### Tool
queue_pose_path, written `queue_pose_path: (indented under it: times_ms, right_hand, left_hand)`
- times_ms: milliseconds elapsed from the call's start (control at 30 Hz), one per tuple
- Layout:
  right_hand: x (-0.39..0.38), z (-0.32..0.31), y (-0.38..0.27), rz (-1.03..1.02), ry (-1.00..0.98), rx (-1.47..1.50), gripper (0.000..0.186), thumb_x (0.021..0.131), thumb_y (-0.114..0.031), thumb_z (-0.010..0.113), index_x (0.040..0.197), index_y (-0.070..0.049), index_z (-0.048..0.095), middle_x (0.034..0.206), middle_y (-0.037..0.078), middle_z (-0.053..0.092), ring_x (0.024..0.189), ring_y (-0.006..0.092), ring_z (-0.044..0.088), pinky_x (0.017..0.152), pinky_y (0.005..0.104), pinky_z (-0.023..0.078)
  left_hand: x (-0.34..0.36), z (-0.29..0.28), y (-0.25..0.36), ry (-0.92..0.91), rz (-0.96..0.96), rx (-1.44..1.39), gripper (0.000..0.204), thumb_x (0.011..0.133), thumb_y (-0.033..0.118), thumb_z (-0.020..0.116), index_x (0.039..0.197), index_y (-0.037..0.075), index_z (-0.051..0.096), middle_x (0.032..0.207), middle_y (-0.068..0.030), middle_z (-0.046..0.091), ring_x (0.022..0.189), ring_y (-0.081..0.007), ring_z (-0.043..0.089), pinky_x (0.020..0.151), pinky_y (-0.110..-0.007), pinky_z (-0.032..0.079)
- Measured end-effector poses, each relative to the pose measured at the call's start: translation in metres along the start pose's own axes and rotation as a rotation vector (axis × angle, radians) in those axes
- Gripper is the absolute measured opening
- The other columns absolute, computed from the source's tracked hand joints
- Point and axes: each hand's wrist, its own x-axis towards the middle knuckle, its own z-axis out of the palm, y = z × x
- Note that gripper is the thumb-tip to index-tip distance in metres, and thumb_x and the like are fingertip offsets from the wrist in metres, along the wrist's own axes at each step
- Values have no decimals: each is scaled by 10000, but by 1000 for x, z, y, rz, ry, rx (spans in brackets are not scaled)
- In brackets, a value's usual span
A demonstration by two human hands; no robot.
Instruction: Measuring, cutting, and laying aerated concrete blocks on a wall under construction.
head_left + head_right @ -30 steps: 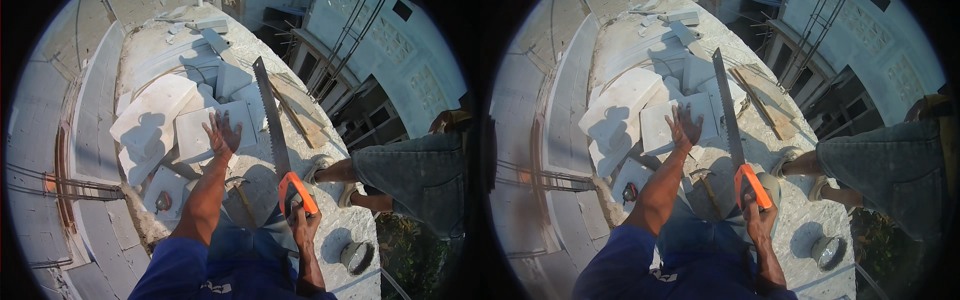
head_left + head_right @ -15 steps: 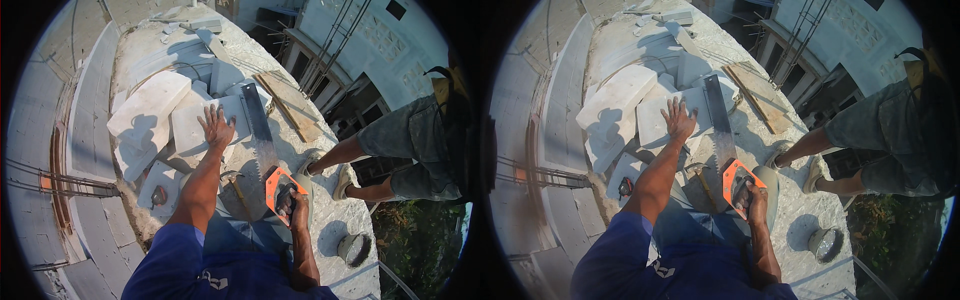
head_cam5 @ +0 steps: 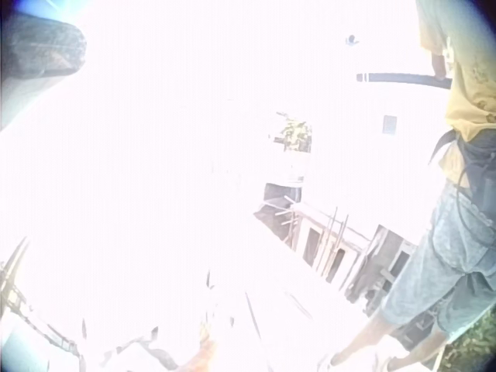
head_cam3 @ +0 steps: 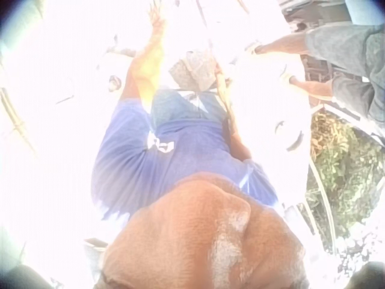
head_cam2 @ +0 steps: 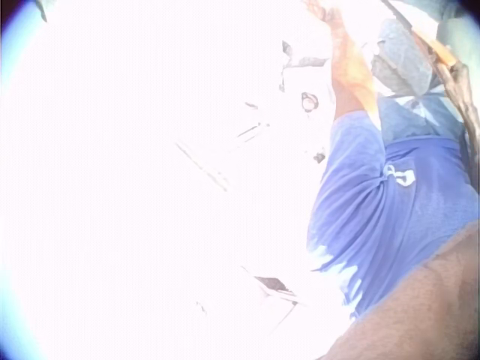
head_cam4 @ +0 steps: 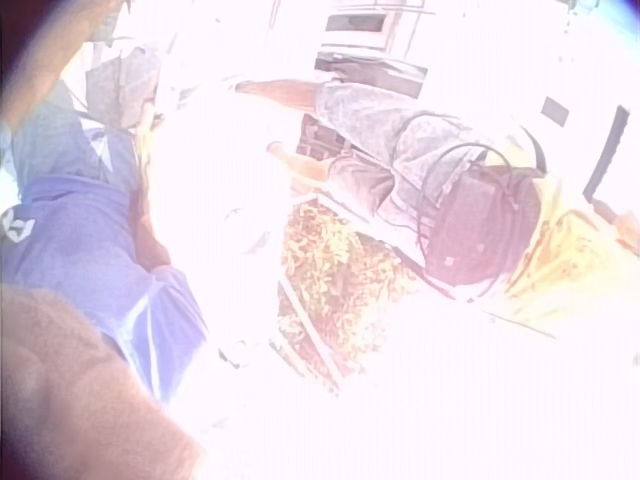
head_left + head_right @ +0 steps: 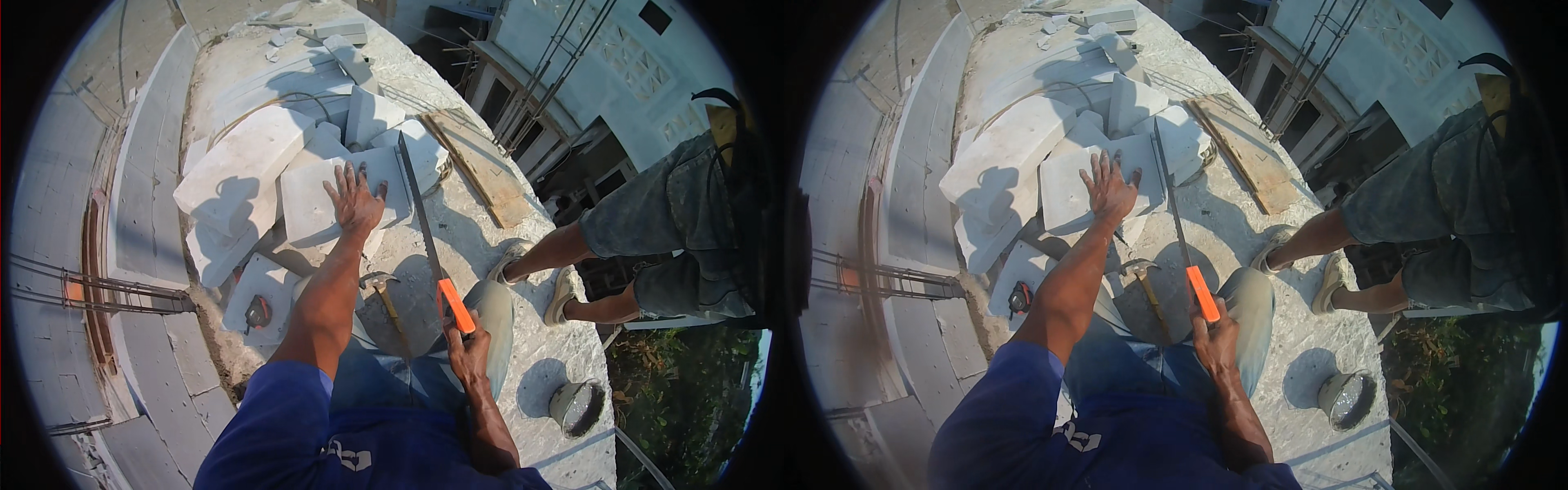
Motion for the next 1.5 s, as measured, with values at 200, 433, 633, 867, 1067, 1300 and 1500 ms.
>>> queue_pose_path:
  times_ms: [200, 433, 633, 867, 1067, 1300, 1500]
  right_hand:
    - [-27, -9, -3, 40, -50, -60, 312, 932, -80, 625, 1225, 22, 599, 774, 118, 683, 649, 153, 662, 609, 303, 523]
    - [-53, -18, -9, 75, -77, -67, 316, 931, -63, 605, 1242, -4, 586, 763, 113, 682, 663, 159, 670, 637, 311, 538]
    - [73, 35, -30, 36, -74, -99, 276, 933, -110, 614, 1181, 3, 568, 776, 247, 668, 750, 437, 690, 651, 438, 527]
    - [12, 10, -20, 26, -96, -90, 321, 924, -86, 606, 1229, 0, 557, 828, 231, 687, 808, 429, 702, 698, 440, 551]
    - [-40, -13, -33, 86, -69, -81, 332, 943, -74, 601, 1257, 35, 580, 795, 118, 685, 743, 165, 691, 691, 306, 544]
    - [59, 40, -36, 36, -39, -103, 359, 907, -104, 633, 1230, 34, 557, 801, 260, 660, 720, 419, 679, 626, 435, 523]
    - [-65, -27, -33, 210, -110, 10, 263, 923, -64, 622, 1171, 20, 606, 881, 185, 701, 795, 325, 733, 733, 384, 580]
  left_hand:
    - [1, 0, -1, -14, 5, 16, 733, 989, 579, 402, 1553, 116, 338, 1633, -142, 253, 1539, -312, 101, 1216, -590, 34]
    - [-1, 1, 0, -8, 28, 31, 739, 987, 587, 395, 1556, 119, 334, 1626, -149, 265, 1534, -336, 110, 1208, -608, 43]
    - [3, 14, -4, 26, 82, 36, 741, 980, 614, 374, 1559, 153, 339, 1624, -147, 271, 1529, -370, 115, 1187, -647, 33]
    - [3, 19, -9, 60, 28, 80, 729, 972, 620, 378, 1556, 186, 352, 1628, -135, 274, 1531, -349, 135, 1175, -664, 36]
    - [5, 10, -5, 105, 90, 50, 710, 970, 609, 408, 1533, 177, 399, 1615, -146, 298, 1518, -364, 180, 1171, -673, 52]
    - [4, 10, -13, 72, 87, -5, 720, 971, 601, 442, 1536, 158, 385, 1604, -174, 305, 1514, -398, 171, 1159, -693, 82]
    - [1, 10, -7, 62, 83, 23, 714, 975, 602, 433, 1538, 166, 382, 1608, -168, 300, 1511, -401, 174, 1157, -696, 86]
